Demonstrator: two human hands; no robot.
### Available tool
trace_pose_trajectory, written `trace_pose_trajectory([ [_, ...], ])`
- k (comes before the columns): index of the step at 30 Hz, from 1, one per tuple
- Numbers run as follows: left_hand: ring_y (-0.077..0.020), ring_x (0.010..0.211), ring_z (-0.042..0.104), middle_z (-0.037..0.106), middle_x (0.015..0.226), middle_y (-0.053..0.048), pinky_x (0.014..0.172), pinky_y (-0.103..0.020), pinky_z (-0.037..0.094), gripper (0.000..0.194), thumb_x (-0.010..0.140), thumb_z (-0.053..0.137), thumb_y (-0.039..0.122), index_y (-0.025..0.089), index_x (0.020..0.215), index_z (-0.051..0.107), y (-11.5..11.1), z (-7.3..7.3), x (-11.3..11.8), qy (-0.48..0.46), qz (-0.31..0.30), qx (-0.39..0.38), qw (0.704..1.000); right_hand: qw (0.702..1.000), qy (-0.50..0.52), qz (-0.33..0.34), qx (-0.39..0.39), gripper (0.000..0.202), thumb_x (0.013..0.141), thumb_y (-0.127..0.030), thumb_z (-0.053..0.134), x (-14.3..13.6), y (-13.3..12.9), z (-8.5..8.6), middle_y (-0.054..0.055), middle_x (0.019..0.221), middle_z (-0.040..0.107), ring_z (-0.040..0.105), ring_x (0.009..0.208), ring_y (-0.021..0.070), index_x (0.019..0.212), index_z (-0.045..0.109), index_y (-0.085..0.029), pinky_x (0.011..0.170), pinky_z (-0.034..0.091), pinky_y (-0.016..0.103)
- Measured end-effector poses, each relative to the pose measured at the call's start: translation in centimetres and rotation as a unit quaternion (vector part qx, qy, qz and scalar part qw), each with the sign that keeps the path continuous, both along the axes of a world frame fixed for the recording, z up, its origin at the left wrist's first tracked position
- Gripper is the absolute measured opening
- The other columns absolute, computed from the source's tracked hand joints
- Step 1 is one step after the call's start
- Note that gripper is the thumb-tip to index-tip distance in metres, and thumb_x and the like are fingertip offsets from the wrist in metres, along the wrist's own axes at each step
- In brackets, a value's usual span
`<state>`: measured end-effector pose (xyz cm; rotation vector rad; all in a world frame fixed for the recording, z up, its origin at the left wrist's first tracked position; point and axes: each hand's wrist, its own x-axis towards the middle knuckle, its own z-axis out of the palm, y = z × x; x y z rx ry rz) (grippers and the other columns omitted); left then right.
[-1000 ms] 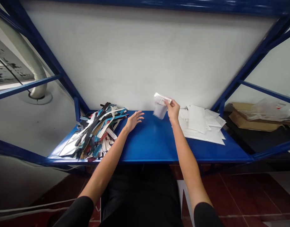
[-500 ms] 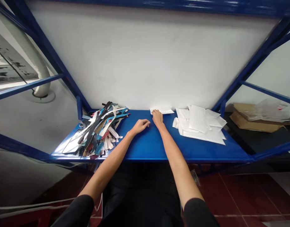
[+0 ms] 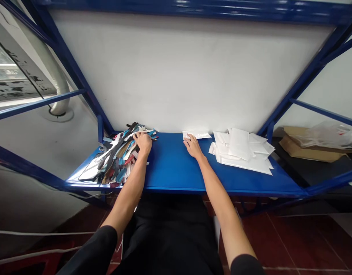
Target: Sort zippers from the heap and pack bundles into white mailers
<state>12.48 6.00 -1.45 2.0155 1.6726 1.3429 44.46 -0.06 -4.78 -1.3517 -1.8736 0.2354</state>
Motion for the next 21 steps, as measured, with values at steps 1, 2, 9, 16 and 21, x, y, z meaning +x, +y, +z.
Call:
trace_pose_trajectory([
  [1,-0.0457,0.14,0.031,0.066,0.118,-0.025,0.121,-0.075,0.0,0.025,0.099,0.051,0.017,0.009,0.099,0.075,0.1,-0.2,0.1,0.002,0.015,0.003,1.0,1.0,0.015,-0.002,0.002,0.054,0.11,-0.058,0.043,0.0,-0.1,0.2,0.014,0.163,0.053,0.039,0.157,0.0332,0.139,0.074,-0.025,0.131,0.028,0.054],
  [2,-0.0451,0.139,0.032,0.066,0.116,-0.025,0.122,-0.075,0.001,0.024,0.098,0.053,0.018,0.01,0.097,0.075,0.1,-0.3,0.3,0.002,0.033,0.007,0.999,1.0,0.03,-0.003,0.002,0.054,0.11,-0.059,0.042,0.0,-0.2,0.4,0.014,0.16,0.055,0.041,0.154,0.0334,0.137,0.075,-0.026,0.13,0.03,0.054],
  [9,-0.0438,0.14,0.039,0.07,0.117,-0.022,0.121,-0.073,0.014,0.024,0.099,0.062,0.027,0.018,0.081,0.075,0.4,-0.4,0.2,-0.005,0.057,0.026,0.998,0.992,0.123,0.026,-0.023,0.052,0.102,-0.069,0.054,-1.1,-0.9,1.8,0.012,0.148,0.063,0.047,0.147,0.0335,0.112,0.082,-0.027,0.129,0.032,0.05],
  [16,-0.0387,0.138,0.048,0.075,0.124,-0.016,0.119,-0.059,0.029,0.025,0.105,0.06,0.037,0.028,0.104,0.083,-2.0,1.3,4.5,-0.041,-0.116,0.063,0.99,0.957,0.252,0.059,-0.132,0.073,0.098,-0.086,0.044,-3.7,-1.5,2.1,0.009,0.096,0.078,0.064,0.069,0.0192,0.114,0.078,-0.023,0.065,0.055,0.033],
  [21,-0.0331,0.109,0.065,0.075,0.107,-0.016,0.111,-0.045,0.037,0.021,0.103,0.064,0.033,0.024,0.107,0.082,-5.0,0.6,10.6,0.004,-0.305,0.014,0.952,0.923,0.35,0.032,-0.157,0.079,0.091,-0.095,0.043,-5.6,-1.3,1.5,0.003,0.061,0.063,0.045,0.044,0.0139,0.092,0.074,-0.022,0.042,0.033,0.029],
])
